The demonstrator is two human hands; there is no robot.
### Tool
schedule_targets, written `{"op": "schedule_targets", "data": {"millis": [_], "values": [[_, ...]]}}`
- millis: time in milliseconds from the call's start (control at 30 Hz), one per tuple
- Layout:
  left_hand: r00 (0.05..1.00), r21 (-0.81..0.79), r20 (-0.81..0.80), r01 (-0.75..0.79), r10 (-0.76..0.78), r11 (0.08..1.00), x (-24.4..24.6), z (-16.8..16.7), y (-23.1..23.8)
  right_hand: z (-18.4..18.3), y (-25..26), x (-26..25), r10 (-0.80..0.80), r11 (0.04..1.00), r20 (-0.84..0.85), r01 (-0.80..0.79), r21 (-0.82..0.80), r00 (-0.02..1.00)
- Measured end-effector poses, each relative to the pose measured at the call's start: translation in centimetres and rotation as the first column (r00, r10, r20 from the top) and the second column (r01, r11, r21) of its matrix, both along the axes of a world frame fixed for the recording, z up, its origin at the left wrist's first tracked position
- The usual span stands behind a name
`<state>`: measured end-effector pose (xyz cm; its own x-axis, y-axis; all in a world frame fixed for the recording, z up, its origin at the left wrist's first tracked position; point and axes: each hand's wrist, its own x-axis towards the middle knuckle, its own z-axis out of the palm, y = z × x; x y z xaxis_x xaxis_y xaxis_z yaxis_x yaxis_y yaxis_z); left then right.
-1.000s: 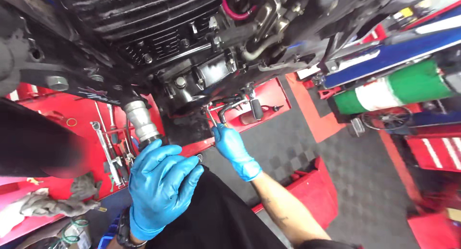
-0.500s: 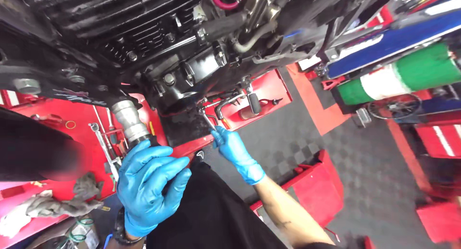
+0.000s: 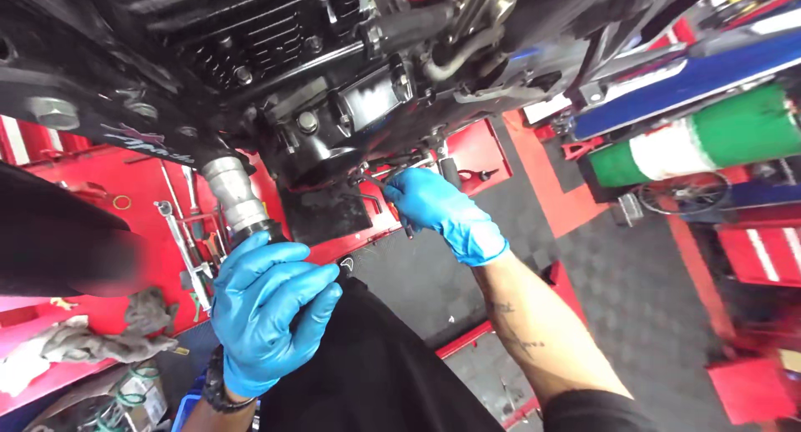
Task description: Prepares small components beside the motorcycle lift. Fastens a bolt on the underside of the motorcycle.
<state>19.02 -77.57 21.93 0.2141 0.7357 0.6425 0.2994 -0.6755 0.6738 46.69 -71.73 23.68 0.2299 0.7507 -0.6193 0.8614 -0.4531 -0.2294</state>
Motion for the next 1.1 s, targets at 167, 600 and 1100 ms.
{"op": "schedule_targets", "data": {"millis": [167, 600, 1100], "values": [[1.0, 0.003, -0.008, -0.002, 0.002, 1.0, 0.0, 0.0, 0.0, -2.4, -2.0, -1.6, 0.009, 0.995, 0.044, -0.013, 0.096, 0.999], [0.999, 0.007, -0.051, -0.005, 0.006, 1.0, -0.2, 0.2, 0.1, -16.8, -4.7, -6.2, -0.229, 0.655, -0.01, 0.162, 0.738, 0.973], [1.0, 0.013, -0.02, -0.007, 0.007, 1.0, -0.1, 0.0, 0.1, -6.7, -6.8, -0.8, -0.023, 0.865, -0.156, 0.098, 0.492, 0.988]]}}
